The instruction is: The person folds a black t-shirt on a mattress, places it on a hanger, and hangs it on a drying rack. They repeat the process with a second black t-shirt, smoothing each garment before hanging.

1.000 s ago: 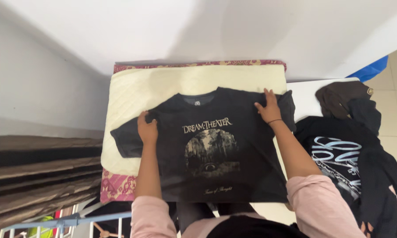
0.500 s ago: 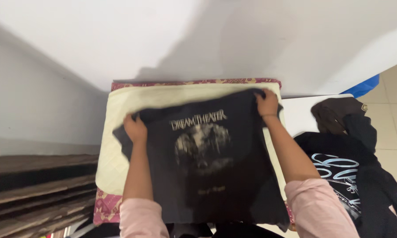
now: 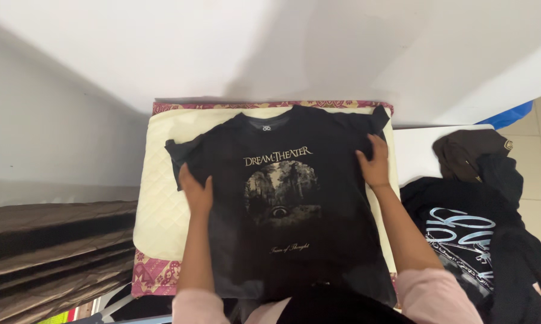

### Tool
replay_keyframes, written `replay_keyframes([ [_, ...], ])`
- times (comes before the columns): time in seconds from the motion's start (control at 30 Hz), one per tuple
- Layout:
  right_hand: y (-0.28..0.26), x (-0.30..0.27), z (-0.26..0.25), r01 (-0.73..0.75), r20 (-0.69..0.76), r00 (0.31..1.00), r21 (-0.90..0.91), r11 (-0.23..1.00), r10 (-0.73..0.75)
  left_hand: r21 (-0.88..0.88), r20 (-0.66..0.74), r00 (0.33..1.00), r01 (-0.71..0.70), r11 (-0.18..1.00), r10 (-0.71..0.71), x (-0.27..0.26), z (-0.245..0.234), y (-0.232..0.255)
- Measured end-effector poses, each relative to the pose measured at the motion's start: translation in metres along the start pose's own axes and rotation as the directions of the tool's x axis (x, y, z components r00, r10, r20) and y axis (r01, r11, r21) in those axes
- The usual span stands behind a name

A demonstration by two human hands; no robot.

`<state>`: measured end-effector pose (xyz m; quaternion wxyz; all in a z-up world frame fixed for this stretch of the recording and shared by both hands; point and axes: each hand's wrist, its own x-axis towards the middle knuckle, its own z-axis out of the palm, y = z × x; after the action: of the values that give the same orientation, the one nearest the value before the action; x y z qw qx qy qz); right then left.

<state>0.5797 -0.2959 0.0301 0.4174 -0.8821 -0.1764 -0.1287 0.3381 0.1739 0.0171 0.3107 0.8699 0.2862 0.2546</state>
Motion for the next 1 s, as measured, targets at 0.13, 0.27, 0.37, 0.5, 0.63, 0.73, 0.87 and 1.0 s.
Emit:
replay_keyframes([
  [0.13,0.021,-0.031,-0.031,-0.303,-0.093,0.951,-0.101,0.947,0.295,0.256,-0.089,0.967,0.253,0.933,-0.238,-0.076,-0.039,-0.027],
  [0.27,0.028,-0.012,-0.027,-0.361,-0.054,0.932,-0.247,0.899,0.360,0.382,-0.031,0.897,0.418,0.824,-0.440,-0.131,-0.053,-0.023],
  [0.37,0.023,0.020,-0.009,-0.601,-0.081,0.783,-0.352,0.717,0.617,0.424,0.049,0.871,0.426,0.799,-0.490,-0.136,-0.050,-0.014],
  [0.5,0.021,0.041,-0.010,-0.709,-0.102,0.685,-0.319,0.629,0.721,0.454,0.063,0.864,0.422,0.785,-0.500,-0.123,-0.043,-0.021],
  [0.63,0.028,0.032,-0.042,-0.648,-0.330,0.701,0.074,0.758,0.632,0.216,0.056,0.848,0.505,0.835,-0.527,-0.095,-0.043,-0.037],
  [0.73,0.027,0.006,-0.055,-0.663,-0.330,0.663,0.157,0.732,0.672,0.252,0.009,0.902,0.416,0.874,-0.432,-0.054,-0.042,-0.040],
  [0.87,0.022,-0.007,-0.063,-0.629,-0.116,0.616,0.523,0.575,0.779,0.155,-0.140,0.864,0.502,0.851,-0.484,-0.003,-0.029,-0.033],
  [1.0,0.017,-0.010,-0.068,-0.620,-0.029,0.610,0.604,0.500,0.792,0.224,-0.105,0.785,0.617,0.754,-0.611,0.027,-0.017,-0.030],
])
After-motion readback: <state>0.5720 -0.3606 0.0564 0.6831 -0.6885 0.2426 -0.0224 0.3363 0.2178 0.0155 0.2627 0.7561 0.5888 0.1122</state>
